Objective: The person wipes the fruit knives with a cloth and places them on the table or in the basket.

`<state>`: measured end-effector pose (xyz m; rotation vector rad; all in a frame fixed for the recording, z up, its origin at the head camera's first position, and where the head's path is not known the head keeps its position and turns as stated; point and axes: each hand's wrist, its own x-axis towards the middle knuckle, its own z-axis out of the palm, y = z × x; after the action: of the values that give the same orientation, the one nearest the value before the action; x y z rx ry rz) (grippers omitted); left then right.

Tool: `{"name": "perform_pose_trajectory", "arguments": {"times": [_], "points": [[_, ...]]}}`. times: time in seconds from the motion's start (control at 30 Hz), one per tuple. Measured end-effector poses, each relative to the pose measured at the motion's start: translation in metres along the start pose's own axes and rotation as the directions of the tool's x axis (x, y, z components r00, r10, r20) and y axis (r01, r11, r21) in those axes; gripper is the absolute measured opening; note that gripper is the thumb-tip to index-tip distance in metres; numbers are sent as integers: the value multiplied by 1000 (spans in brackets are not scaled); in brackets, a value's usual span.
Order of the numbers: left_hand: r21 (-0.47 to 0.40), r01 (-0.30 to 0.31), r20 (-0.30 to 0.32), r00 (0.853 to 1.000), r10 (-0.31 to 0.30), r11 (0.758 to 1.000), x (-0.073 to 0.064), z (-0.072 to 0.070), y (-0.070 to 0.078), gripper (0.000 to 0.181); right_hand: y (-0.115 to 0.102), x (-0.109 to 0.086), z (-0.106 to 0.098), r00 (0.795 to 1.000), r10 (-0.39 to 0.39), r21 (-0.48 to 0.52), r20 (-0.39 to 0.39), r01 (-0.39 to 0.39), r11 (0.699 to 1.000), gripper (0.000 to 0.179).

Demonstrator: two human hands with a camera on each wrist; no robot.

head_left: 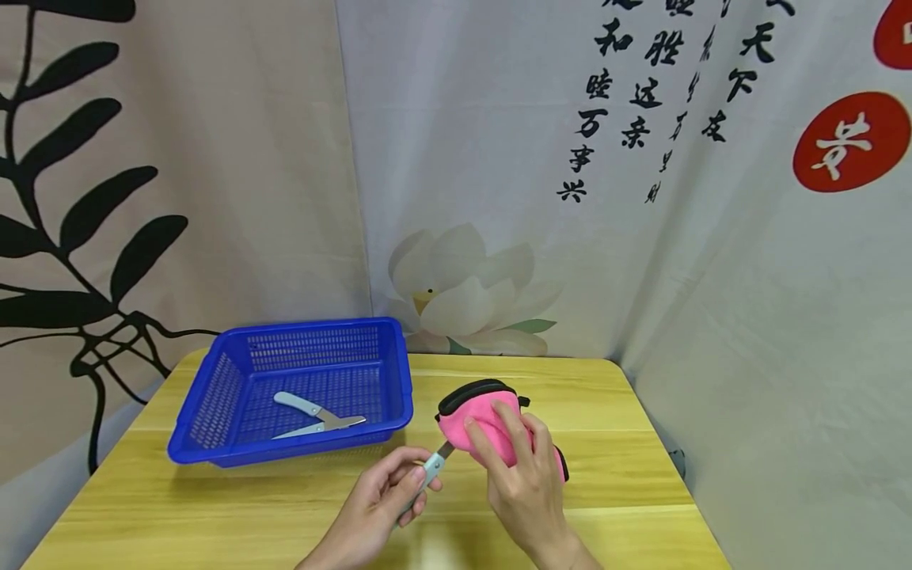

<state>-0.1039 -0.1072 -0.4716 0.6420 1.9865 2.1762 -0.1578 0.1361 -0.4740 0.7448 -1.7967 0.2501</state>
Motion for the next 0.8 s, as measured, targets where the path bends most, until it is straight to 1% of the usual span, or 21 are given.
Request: {"name": "perform_pose_trajectory", "arguments": {"times": [0.07,0.23,0.3,0.43,0.57,0.7,0.77,0.8], "points": [[4,18,-3,1000,-18,1000,0,0,1,32,3,0,0,1000,13,-3,-1,-13,1000,38],[15,93,-15,996,-93,996,0,0,4,34,9,-1,-1,999,45,-11,-5,-45,999,31],[12,109,-14,994,-109,994,0,0,4,34,11,-2,-2,998,65,-14,5,-65,998,31],[-9,114,-7,994,-114,993,-1,-1,5,36,15,-3,-4,994,104,-19,19,-103,994,32],[-38,134,-22,991,-135,990,-2,-1,6,39,17,-2,-6,993,119,-5,3,-119,993,32],[-53,168,-56,984,-171,984,-2,-1,7,43,13,0,-6,994,91,34,-54,-90,995,31],[-54,176,-59,982,-179,983,-1,-2,7,43,10,4,-7,994,60,58,-92,-55,997,31],[-48,166,-57,984,-169,985,-1,-2,6,42,8,6,-6,993,35,68,-113,-27,997,30]]}}
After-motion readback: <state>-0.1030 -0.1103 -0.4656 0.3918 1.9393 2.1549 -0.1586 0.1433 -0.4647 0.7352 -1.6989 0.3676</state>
